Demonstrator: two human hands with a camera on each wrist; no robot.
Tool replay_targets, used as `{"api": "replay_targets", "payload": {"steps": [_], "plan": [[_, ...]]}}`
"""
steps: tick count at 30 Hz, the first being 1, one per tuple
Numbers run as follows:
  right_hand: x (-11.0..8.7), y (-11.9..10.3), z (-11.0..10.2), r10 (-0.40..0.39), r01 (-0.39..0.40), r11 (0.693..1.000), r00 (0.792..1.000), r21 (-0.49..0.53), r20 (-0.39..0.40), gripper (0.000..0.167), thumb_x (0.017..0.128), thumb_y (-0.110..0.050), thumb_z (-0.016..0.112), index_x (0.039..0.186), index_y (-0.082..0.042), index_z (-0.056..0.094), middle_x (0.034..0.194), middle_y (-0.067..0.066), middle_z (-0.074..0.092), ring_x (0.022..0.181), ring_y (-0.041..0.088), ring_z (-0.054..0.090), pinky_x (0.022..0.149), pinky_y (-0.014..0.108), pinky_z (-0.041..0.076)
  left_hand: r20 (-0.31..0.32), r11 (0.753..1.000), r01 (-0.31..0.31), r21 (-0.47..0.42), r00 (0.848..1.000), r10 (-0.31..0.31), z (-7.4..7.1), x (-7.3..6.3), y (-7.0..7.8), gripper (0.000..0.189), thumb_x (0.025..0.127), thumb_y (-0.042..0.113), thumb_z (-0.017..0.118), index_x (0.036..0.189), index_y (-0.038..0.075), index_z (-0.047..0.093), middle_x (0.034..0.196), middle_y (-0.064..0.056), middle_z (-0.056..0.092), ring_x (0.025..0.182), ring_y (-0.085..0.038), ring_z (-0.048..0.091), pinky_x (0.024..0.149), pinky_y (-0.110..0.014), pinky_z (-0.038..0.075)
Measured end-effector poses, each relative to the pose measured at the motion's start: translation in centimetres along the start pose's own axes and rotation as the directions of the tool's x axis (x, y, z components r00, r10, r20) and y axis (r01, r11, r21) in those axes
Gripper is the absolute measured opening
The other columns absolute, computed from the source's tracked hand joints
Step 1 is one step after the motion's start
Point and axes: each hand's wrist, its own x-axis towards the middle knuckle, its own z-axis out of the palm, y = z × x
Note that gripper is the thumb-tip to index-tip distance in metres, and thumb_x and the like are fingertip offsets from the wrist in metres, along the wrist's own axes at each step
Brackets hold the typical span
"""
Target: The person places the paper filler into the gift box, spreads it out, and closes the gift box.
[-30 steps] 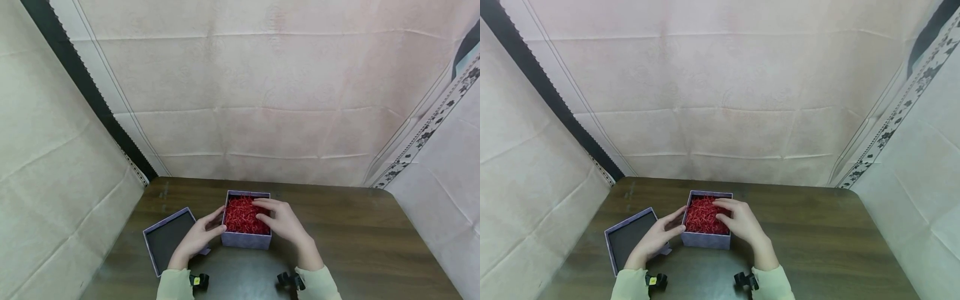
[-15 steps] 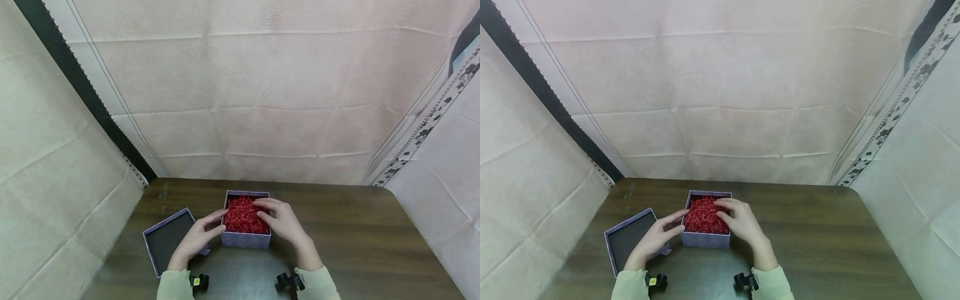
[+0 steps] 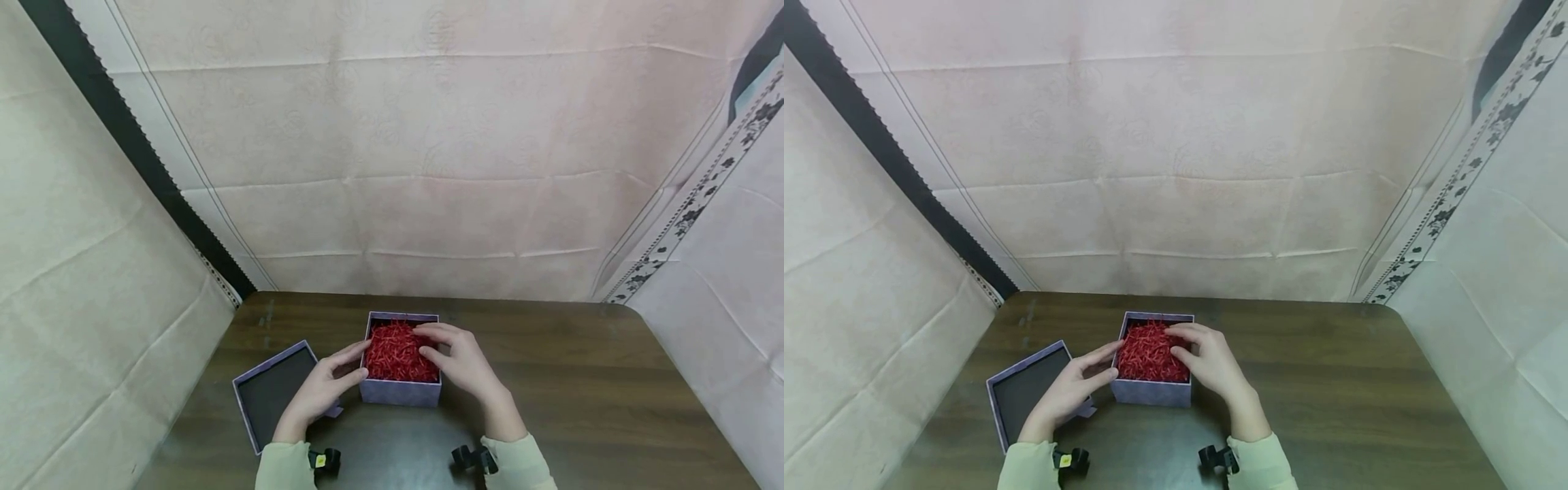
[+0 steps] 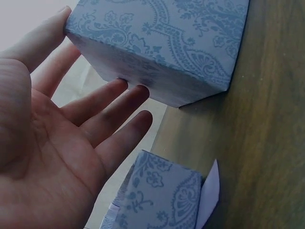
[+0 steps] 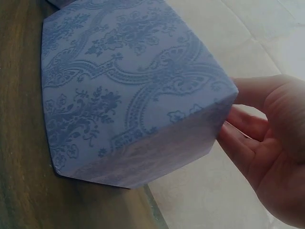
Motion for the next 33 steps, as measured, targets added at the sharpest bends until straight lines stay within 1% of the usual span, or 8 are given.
{"api": "replay_targets", "payload": {"steps": [4, 7, 12, 17, 22, 28, 31, 33], "plan": [[-0.1, 0.0, -0.6, 0.018, -0.018, 1.000, 1.000, 0.021, -0.010, 0.038, 0.097, -0.008, 0.080, 0.135, -0.013, 0.077, 0.142, 0.002, 0.069, 0.133, 0.026, 0.063, 0.105, 0.048, 0.055, 0.000, 1.000, 0.000, -0.012, 1.000, 0.000, -0.1, 0.0, 0.4, 0.069, 0.106, 0.030, 0.071, 0.167, 0.022, 0.041, 0.163, -0.007, 0.049, 0.145, -0.030, 0.052, 0.115, -0.041, 0.046], [-0.3, 0.1, -1.1, 0.042, -0.042, 0.999, 0.999, 0.033, -0.009, 0.044, 0.097, -0.008, 0.081, 0.140, -0.014, 0.073, 0.148, 0.005, 0.064, 0.136, 0.028, 0.061, 0.106, 0.048, 0.054, -0.011, 1.000, -0.005, -0.019, 1.000, 0.005, -0.4, -0.2, 0.7, 0.071, 0.107, 0.030, 0.070, 0.169, 0.021, 0.037, 0.165, -0.007, 0.047, 0.148, -0.030, 0.049, 0.117, -0.041, 0.044], [-0.8, 0.1, -1.9, 0.102, -0.104, 0.994, 0.993, 0.039, 0.055, 0.066, 0.095, -0.014, 0.084, 0.156, -0.017, 0.058, 0.163, 0.008, 0.050, 0.140, 0.035, 0.057, 0.110, 0.051, 0.050, -0.098, 1.000, -0.013, -0.002, 0.995, 0.013, -1.5, -1.0, 1.0, 0.064, 0.110, 0.031, 0.065, 0.168, 0.025, 0.039, 0.165, -0.011, 0.046, 0.146, -0.030, 0.051, 0.114, -0.031, 0.045], [-1.4, 0.3, -2.5, 0.154, -0.160, 0.987, 0.974, 0.025, 0.164, 0.086, 0.094, -0.025, 0.086, 0.167, -0.016, 0.041, 0.173, 0.006, 0.033, 0.147, 0.038, 0.050, 0.112, 0.054, 0.047, -0.200, 0.996, 0.004, 0.093, 0.980, 0.015, -3.8, -1.9, 1.2, 0.056, 0.110, 0.034, 0.063, 0.162, 0.020, 0.049, 0.159, -0.009, 0.054, 0.136, -0.026, 0.061, 0.109, -0.024, 0.044], [-1.7, 0.5, -2.8, 0.176, -0.190, 0.981, 0.961, 0.048, 0.214, 0.095, 0.092, -0.027, 0.087, 0.169, -0.011, 0.034, 0.176, 0.007, 0.027, 0.149, 0.037, 0.047, 0.112, 0.053, 0.048, -0.303, 0.972, 0.063, 0.228, 0.953, 0.009, -6.8, -3.7, 1.5, 0.048, 0.111, 0.035, 0.062, 0.155, 0.016, 0.059, 0.147, -0.009, 0.066, 0.121, -0.015, 0.067, 0.099, -0.021, 0.050], [-1.7, 0.3, -2.5, 0.186, -0.199, 0.979, 0.961, 0.047, 0.204, 0.097, 0.093, -0.027, 0.087, 0.170, -0.009, 0.030, 0.174, 0.010, 0.031, 0.146, 0.036, 0.051, 0.112, 0.053, 0.049, -0.415, 0.916, 0.150, 0.371, 0.910, 0.019, -10.1, -6.3, 0.7, 0.042, 0.111, 0.030, 0.062, 0.149, 0.013, 0.065, 0.130, -0.013, 0.074, 0.106, -0.004, 0.069, 0.086, -0.015, 0.051], [-1.7, 0.3, -2.4, 0.192, -0.204, 0.978, 0.960, 0.040, 0.206, 0.097, 0.093, -0.027, 0.086, 0.170, -0.010, 0.030, 0.172, 0.011, 0.034, 0.145, 0.035, 0.052, 0.112, 0.053, 0.049, -0.476, 0.894, 0.198, 0.402, 0.879, 0.019, -11.2, -7.5, -0.2, 0.042, 0.111, 0.031, 0.063, 0.147, 0.010, 0.066, 0.128, -0.015, 0.075, 0.104, -0.001, 0.068, 0.083, -0.011, 0.050], [-1.7, 0.3, -2.4, 0.192, -0.205, 0.978, 0.959, 0.041, 0.208, 0.098, 0.093, -0.027, 0.086, 0.170, -0.009, 0.029, 0.171, 0.013, 0.036, 0.144, 0.036, 0.054, 0.111, 0.054, 0.049, -0.523, 0.883, 0.232, 0.407, 0.852, 0.017, -11.6, -8.1, -0.8, 0.042, 0.110, 0.030, 0.065, 0.145, 0.008, 0.067, 0.125, -0.018, 0.075, 0.100, 0.002, 0.067, 0.079, -0.008, 0.048]]}}
